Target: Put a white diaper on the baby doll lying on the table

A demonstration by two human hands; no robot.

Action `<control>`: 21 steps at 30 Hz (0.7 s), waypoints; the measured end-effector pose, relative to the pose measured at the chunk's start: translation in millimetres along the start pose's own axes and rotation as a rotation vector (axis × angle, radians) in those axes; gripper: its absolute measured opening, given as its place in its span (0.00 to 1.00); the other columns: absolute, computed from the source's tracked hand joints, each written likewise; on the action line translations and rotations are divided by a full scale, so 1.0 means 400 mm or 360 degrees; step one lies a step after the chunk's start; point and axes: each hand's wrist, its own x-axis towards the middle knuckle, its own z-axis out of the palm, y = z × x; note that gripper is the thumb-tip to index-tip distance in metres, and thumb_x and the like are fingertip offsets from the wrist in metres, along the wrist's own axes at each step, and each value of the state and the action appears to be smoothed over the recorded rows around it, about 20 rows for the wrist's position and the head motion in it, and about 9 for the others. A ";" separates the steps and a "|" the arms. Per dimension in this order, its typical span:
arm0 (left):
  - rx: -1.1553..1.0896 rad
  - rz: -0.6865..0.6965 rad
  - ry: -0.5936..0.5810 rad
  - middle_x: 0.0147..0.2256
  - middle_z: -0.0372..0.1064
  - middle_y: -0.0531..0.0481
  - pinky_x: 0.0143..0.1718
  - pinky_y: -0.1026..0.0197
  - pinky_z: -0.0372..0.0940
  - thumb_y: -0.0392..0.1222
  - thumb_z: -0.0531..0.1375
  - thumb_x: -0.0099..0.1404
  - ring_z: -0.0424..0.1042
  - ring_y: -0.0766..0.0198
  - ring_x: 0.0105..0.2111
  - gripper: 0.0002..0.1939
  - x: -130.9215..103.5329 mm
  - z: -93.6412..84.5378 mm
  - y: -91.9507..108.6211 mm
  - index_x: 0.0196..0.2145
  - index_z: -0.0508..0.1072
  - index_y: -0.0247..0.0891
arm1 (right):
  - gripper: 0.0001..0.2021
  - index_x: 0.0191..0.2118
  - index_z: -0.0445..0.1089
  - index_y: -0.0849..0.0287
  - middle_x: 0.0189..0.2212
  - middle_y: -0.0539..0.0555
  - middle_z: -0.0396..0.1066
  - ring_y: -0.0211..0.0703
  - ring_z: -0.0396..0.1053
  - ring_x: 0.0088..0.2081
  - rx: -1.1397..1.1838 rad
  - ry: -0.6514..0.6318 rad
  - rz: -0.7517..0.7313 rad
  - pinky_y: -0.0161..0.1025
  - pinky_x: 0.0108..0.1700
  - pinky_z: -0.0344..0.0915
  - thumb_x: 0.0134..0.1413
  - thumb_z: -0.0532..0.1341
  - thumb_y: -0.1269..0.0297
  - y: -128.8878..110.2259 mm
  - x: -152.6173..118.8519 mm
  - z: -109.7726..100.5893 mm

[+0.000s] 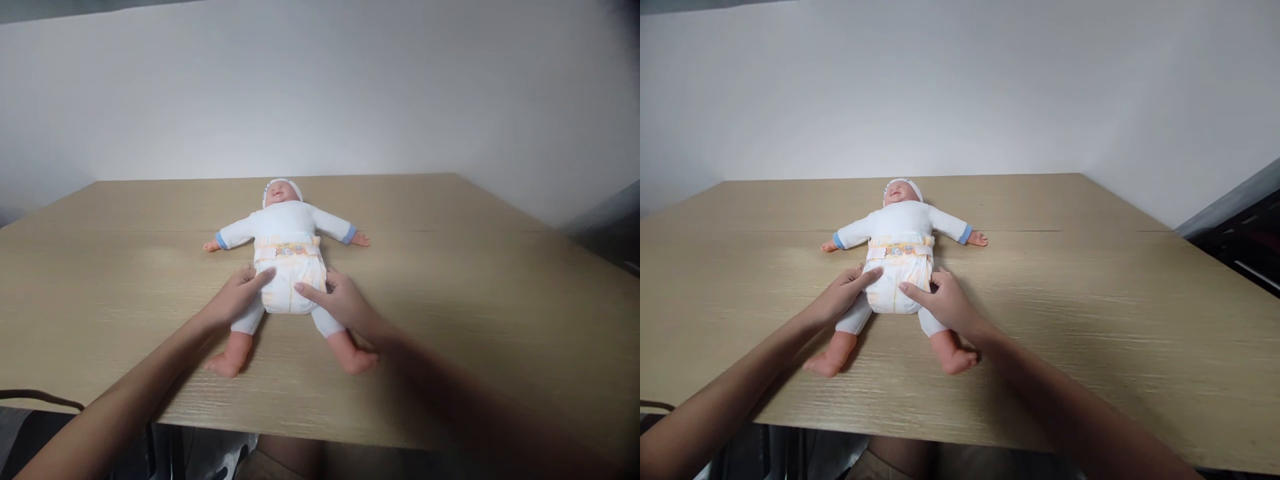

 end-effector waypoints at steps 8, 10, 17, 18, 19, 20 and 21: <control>0.0177 -0.0007 0.0108 0.46 0.82 0.41 0.46 0.53 0.69 0.66 0.67 0.72 0.76 0.50 0.45 0.27 -0.002 0.002 -0.003 0.37 0.83 0.35 | 0.23 0.47 0.85 0.58 0.54 0.61 0.83 0.60 0.81 0.54 -0.0102 -0.0014 -0.0020 0.50 0.55 0.78 0.58 0.74 0.44 0.009 0.003 -0.007; 0.0233 -0.0029 0.0122 0.46 0.82 0.42 0.48 0.53 0.69 0.65 0.70 0.70 0.77 0.50 0.46 0.25 -0.004 0.002 0.001 0.39 0.84 0.36 | 0.23 0.47 0.85 0.59 0.54 0.61 0.83 0.62 0.81 0.53 -0.0179 -0.0021 -0.0025 0.51 0.54 0.77 0.57 0.75 0.43 0.011 0.003 -0.011; 0.0271 -0.0066 0.0086 0.45 0.82 0.43 0.47 0.53 0.71 0.64 0.71 0.68 0.78 0.51 0.46 0.24 -0.003 -0.006 -0.002 0.40 0.85 0.38 | 0.24 0.48 0.85 0.59 0.51 0.60 0.84 0.60 0.82 0.51 -0.0167 -0.0085 0.0003 0.47 0.50 0.78 0.57 0.75 0.44 0.007 0.005 -0.019; 0.0273 -0.0063 0.0084 0.46 0.82 0.43 0.47 0.52 0.71 0.64 0.71 0.68 0.78 0.51 0.46 0.23 -0.002 -0.007 -0.004 0.41 0.85 0.38 | 0.23 0.47 0.85 0.59 0.50 0.60 0.85 0.60 0.82 0.50 -0.0166 -0.0086 0.0006 0.47 0.49 0.77 0.56 0.75 0.44 0.007 0.005 -0.019; 0.0278 -0.0064 0.0086 0.47 0.82 0.43 0.48 0.52 0.72 0.63 0.71 0.68 0.79 0.50 0.46 0.23 -0.002 -0.009 -0.006 0.41 0.85 0.38 | 0.23 0.46 0.85 0.59 0.49 0.60 0.85 0.60 0.82 0.50 -0.0165 -0.0091 0.0010 0.46 0.49 0.77 0.56 0.75 0.43 0.007 0.006 -0.020; 0.0284 -0.0066 0.0090 0.47 0.82 0.43 0.48 0.51 0.72 0.63 0.71 0.68 0.79 0.50 0.47 0.22 -0.003 -0.010 -0.007 0.41 0.85 0.39 | 0.24 0.46 0.84 0.59 0.48 0.60 0.85 0.60 0.82 0.49 -0.0168 -0.0100 0.0020 0.46 0.48 0.77 0.56 0.74 0.43 0.008 0.006 -0.021; 0.0289 -0.0067 0.0095 0.48 0.82 0.43 0.49 0.51 0.72 0.62 0.71 0.68 0.79 0.50 0.47 0.22 -0.003 -0.011 -0.008 0.40 0.85 0.39 | 0.24 0.46 0.84 0.59 0.48 0.60 0.85 0.60 0.82 0.48 -0.0178 -0.0112 0.0032 0.47 0.47 0.77 0.55 0.75 0.42 0.009 0.007 -0.022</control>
